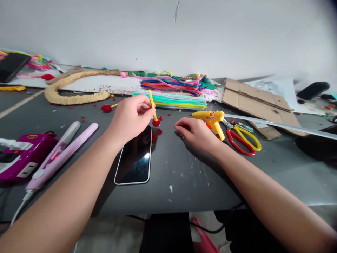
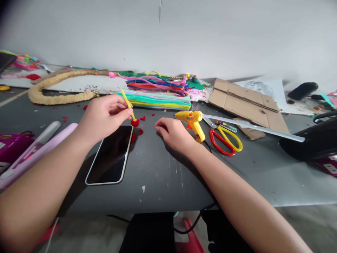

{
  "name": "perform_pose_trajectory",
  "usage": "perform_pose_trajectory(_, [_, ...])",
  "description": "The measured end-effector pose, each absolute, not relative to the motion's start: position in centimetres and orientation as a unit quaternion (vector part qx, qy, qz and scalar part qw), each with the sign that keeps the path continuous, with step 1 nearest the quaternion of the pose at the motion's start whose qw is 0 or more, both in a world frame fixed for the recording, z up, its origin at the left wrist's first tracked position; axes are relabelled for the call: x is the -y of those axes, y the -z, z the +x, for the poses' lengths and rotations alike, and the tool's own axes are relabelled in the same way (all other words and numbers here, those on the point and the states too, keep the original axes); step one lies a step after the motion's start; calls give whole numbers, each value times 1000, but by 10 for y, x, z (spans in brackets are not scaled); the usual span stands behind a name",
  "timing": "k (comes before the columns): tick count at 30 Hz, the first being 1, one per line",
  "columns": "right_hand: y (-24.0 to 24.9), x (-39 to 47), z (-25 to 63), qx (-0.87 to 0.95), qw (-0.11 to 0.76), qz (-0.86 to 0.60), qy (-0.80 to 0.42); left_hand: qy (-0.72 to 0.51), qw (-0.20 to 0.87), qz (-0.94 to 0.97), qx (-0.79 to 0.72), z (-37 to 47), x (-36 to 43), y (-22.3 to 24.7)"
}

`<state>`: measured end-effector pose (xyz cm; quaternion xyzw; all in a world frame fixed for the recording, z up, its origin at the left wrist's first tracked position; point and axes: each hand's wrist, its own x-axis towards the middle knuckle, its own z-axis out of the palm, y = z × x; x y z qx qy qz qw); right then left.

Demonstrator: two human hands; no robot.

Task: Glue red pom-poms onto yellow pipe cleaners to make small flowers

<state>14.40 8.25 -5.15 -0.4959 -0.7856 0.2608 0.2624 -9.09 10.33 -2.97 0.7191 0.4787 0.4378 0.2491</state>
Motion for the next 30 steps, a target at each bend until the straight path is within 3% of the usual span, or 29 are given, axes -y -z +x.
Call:
perform_pose_trajectory(11, [51, -79, 149, 807, 273, -443, -280, -418, 302, 724, -458, -84, -101, 30])
perform_pose_trajectory(30, [40, -80, 149, 825, 189, -386, -367, -416, 299, 734, -446, -83, -98, 28])
